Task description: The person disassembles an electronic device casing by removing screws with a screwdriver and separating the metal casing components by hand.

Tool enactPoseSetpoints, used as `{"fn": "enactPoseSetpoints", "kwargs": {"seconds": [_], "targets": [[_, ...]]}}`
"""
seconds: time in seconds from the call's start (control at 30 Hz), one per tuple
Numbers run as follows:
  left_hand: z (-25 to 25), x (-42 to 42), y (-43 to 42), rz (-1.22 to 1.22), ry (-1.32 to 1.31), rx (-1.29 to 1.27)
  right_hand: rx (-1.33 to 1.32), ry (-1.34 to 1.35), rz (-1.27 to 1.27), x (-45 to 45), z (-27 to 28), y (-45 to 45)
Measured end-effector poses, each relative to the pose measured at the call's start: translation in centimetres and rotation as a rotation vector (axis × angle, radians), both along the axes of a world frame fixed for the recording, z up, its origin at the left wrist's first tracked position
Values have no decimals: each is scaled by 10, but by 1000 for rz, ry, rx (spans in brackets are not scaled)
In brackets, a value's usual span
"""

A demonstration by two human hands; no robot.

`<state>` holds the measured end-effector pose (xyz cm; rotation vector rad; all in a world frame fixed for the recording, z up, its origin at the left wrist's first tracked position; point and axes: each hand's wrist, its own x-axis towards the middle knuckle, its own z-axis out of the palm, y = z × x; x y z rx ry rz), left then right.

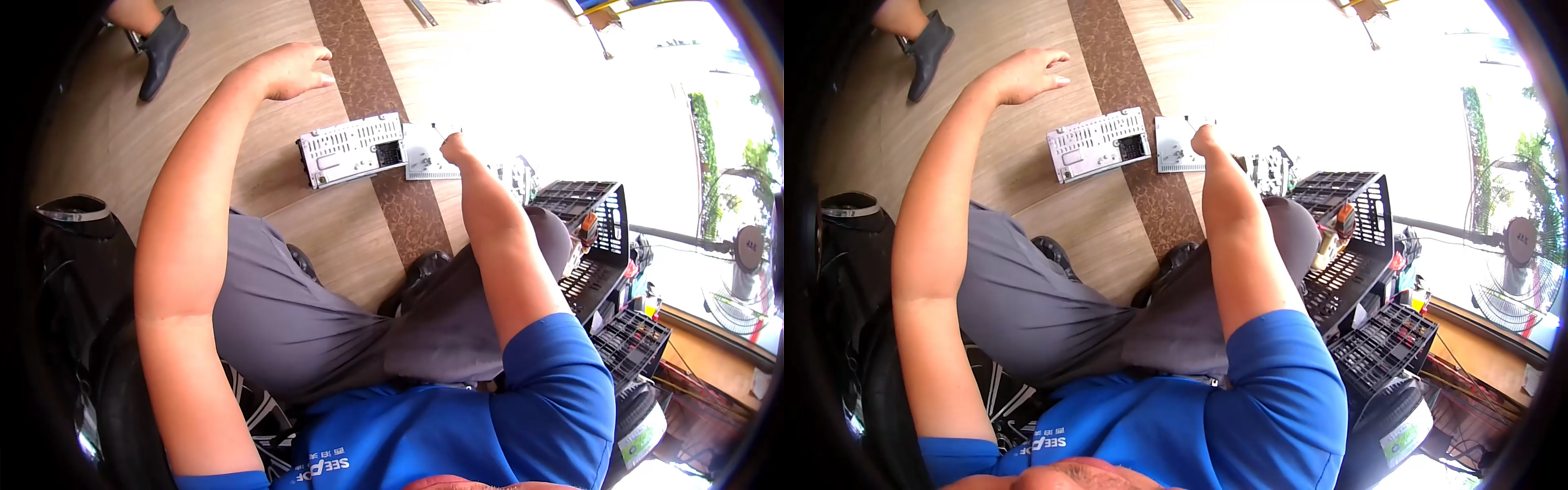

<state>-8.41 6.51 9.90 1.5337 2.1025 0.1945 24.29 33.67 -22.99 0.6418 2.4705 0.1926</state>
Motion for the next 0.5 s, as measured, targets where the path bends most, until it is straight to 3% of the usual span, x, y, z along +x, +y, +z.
{"fn": "enactPoseSetpoints", "kwargs": {"seconds": [0.1, 0.13, 0.2, 0.3, 0.33, 0.37, 0.4, 0.43, 0.5], "targets": [[0, -2, -4, -5, -2, 5, 75, 101, 111, -4, -2, 9], [0, -2, -4, -10, 0, 13, -50, 220, -155, -14, 3, 14], [-4, -2, -4, -13, -5, 42, -168, 331, -403, -26, 28, 14], [-1, 0, -8, -31, 28, 64, -381, 955, -879, -59, 106, -9], [3, 3, -9, -76, 68, 53, -307, 1036, -745, -66, 121, -5], [6, 7, -12, -34, 57, 69, -504, 1093, -860, -77, 143, 2], [10, 10, -12, -40, 64, 32, -538, 1221, -824, -86, 178, -9], [13, 12, -12, -53, 72, -6, -669, 1291, -833, -97, 237, -42], [22, 17, -14, 1, 52, -18, -651, 1242, -657, -105, 289, -60]]}}
